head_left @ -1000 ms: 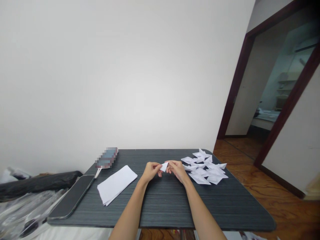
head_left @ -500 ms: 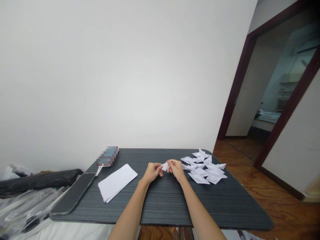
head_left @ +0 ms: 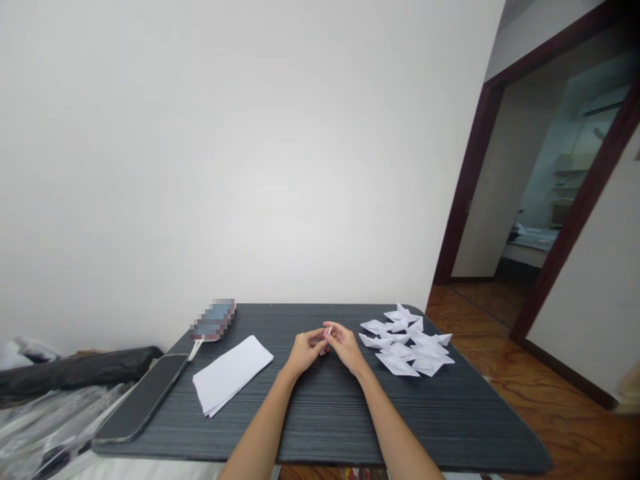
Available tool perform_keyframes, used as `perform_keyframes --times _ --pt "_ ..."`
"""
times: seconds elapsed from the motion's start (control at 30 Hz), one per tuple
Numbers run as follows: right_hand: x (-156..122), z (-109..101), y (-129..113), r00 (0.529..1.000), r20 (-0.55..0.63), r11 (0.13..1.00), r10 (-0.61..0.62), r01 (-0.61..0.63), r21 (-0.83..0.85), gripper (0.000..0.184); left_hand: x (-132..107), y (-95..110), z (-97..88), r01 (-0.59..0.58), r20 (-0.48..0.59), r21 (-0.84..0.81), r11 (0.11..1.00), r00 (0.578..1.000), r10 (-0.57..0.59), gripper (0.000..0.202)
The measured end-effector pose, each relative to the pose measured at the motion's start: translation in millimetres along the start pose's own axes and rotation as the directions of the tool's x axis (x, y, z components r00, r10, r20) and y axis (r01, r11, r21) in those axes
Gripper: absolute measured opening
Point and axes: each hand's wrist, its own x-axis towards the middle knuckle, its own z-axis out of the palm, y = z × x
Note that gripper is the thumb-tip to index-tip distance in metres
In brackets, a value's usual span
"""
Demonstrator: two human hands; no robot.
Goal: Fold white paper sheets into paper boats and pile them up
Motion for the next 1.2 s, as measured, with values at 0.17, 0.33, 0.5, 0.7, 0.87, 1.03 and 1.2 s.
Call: perform_keyframes --times 0.17,0.33,0.5,0.7,0.87,1.03,1.2 --pt "-0.3 -2.1 2.9 0.999 0.016 0.992 -0.038 0.039 -0.120 0.031 3.1 -7.6 -0.9 0.013 -0.043 -0.049 0.999 0.999 -0.015 0.045" --pt "0.4 -4.2 4.8 0.997 0.013 0.982 -0.074 0.075 -0.172 0.032 3.2 -7.4 0.1 0.030 -0.078 -0.064 0.997 0.996 -0.035 0.048" --pt "3.3 -3.4 14.0 0.996 -0.028 0.976 -0.084 0.076 -0.206 0.033 3.4 -5.0 -0.3 0.025 -0.044 -0.050 0.998 0.999 -0.027 0.045" --pt "3.9 -1.9 21.0 0.987 -0.085 0.949 -0.137 0.106 -0.299 0.034 4.7 -8.0 -0.2 0.012 -0.066 -0.030 0.999 0.998 -0.014 0.044" --pt "2.2 -2.8 20.0 0.984 -0.079 0.930 -0.160 0.124 -0.345 0.035 4.1 -8.3 0.7 0.012 -0.076 -0.033 0.999 0.997 -0.014 0.043" --pt "3.5 -3.4 24.0 0.981 -0.076 0.923 -0.178 0.140 -0.358 0.035 4.4 -9.2 0.5 0.013 -0.097 -0.006 1.000 0.995 -0.013 0.044" --pt "3.2 -2.8 25.6 0.979 -0.060 0.902 -0.193 0.153 -0.403 0.035 5.4 -12.3 1.0 0.001 -0.114 0.004 1.000 0.993 -0.001 0.045"
